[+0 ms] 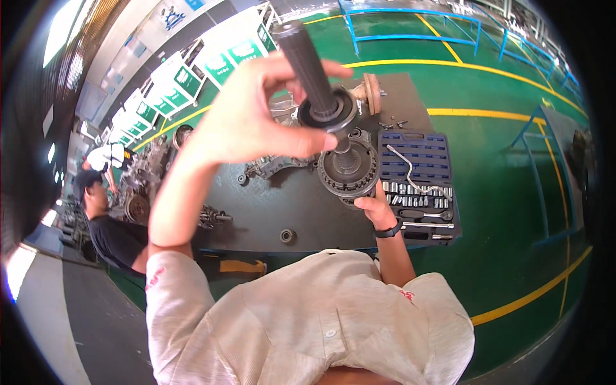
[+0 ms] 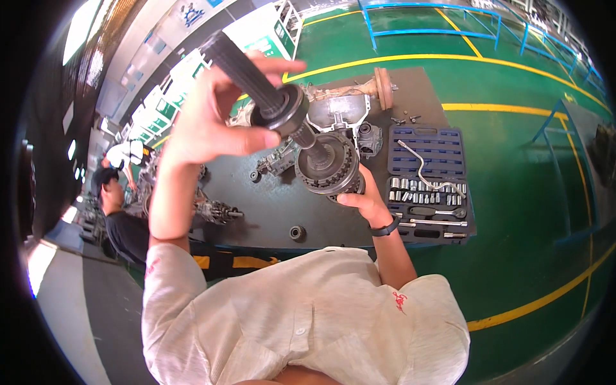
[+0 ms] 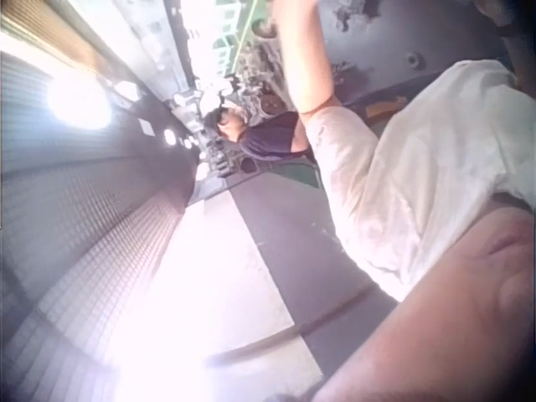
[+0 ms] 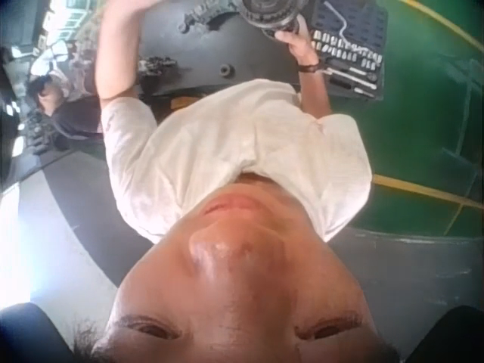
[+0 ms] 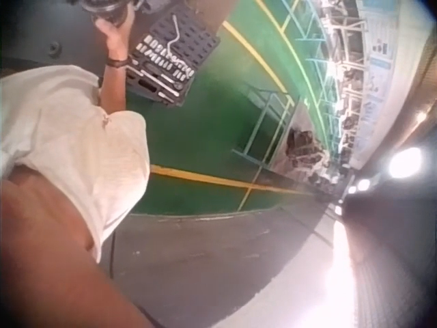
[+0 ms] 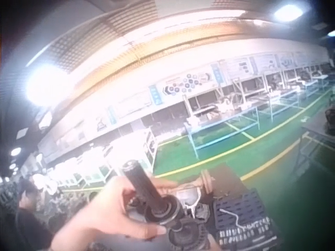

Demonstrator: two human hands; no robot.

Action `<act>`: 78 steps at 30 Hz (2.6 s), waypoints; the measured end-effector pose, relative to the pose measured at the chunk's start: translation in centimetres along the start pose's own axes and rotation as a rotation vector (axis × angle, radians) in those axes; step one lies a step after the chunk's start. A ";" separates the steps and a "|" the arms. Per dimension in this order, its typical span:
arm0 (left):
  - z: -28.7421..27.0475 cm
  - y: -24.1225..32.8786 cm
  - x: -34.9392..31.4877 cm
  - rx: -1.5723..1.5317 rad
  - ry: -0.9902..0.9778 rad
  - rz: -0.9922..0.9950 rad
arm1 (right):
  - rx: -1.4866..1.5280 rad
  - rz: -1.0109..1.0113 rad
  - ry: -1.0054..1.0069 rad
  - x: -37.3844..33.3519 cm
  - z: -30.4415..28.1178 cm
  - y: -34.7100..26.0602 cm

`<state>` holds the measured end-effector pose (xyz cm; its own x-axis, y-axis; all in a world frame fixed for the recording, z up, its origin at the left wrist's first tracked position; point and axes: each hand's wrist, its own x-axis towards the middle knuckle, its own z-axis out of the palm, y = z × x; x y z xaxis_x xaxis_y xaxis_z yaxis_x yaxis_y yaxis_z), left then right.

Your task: Disassemble a manual gearbox main shaft assembly by removing gears and bearings.

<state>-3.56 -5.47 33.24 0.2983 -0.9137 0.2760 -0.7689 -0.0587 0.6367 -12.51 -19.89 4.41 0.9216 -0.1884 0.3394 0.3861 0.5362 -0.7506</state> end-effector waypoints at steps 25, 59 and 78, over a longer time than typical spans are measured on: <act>6.4 -7.3 -1.2 -0.408 0.032 0.048 | 0.043 0.012 -0.089 0.9 -0.7 -0.9; 36.2 -46.1 -41.4 0.310 0.397 -1.511 | -0.127 -0.148 0.015 3.9 -2.4 10.1; 34.7 -48.3 -43.4 0.098 0.442 -1.330 | -0.177 -0.145 0.018 4.1 -3.9 9.2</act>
<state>0.98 23.00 -34.48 0.9608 0.0458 -0.2733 0.1952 -0.8119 0.5502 -5.06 -18.97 -3.33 0.8559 -0.2688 0.4417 0.5141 0.3504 -0.7829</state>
